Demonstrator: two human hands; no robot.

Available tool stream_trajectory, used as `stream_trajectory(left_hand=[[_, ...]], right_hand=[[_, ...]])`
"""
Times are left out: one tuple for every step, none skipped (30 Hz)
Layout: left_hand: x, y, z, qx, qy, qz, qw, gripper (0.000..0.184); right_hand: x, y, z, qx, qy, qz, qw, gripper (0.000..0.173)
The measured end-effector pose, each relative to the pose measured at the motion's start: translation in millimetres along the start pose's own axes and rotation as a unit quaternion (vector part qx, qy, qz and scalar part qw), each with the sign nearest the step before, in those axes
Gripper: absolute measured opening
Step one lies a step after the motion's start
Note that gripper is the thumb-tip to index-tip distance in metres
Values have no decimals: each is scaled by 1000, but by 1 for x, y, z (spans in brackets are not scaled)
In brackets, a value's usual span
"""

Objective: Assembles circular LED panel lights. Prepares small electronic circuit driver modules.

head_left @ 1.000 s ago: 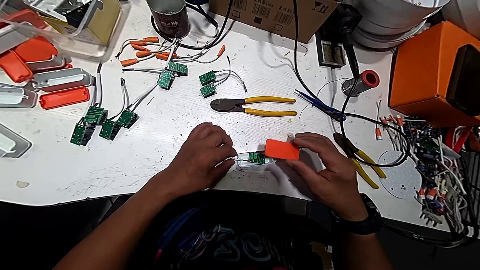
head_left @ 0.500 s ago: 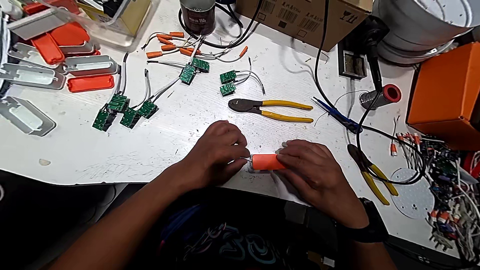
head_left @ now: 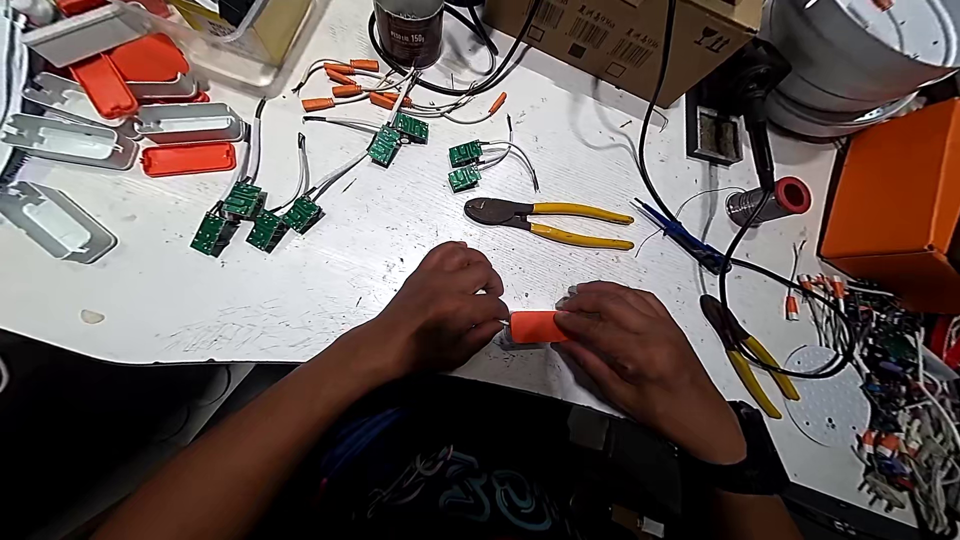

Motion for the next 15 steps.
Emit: stream_trajectory(left_hand=[[0,0,0,0,0,-1,1000,22],[0,0,0,-2,-1,-2,1000,22],[0,-1,0,-3,-4,-3,1000,22],[0,-1,-1,-2,-7,-3,1000,21],[1,-1,-1,0,-9,-5,1000,20],[0,-1,-2,3,-8,-6,1000,21],[0,0,-3,8,-5,-9,1000,25],[-1,1,-4,12,-3,-13,1000,32],[-3,2,-5,15,0,-16,1000,36],[-5,4,-6,16,1,-18,1000,37],[-7,5,-7,15,-2,-20,1000,33],[-9,7,-8,15,-5,-19,1000,30],[-10,8,-8,15,-5,-18,1000,27],[-11,9,-7,15,-7,-16,1000,25],[-12,10,-7,14,-8,-15,1000,24]], right_hand=[[0,1,1,1,-3,4,1000,25],[1,1,1,1,-4,6,1000,25],[1,2,1,2,-3,7,1000,25],[1,2,1,3,-1,9,1000,25],[1,2,1,1,3,12,1000,25],[1,2,0,-1,7,17,1000,25],[1,2,0,-5,13,22,1000,25],[1,1,0,-11,18,28,999,25],[1,1,0,-17,23,34,999,26],[2,1,1,-21,25,38,999,26],[2,1,1,-23,23,38,999,26],[2,0,1,-23,20,35,999,26],[3,0,1,-23,14,33,999,26],[4,0,1,-24,9,32,999,26],[4,0,1,-26,6,32,999,26]])
Point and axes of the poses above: each hand's wrist, its own y-axis towards the middle knuckle, its own x-axis out of the back of the hand, z = x × y, the point moved 3 cm from there along y, towards the middle knuckle, and after that the axes turned 14 degrees about -x, right-handed, at the moved point
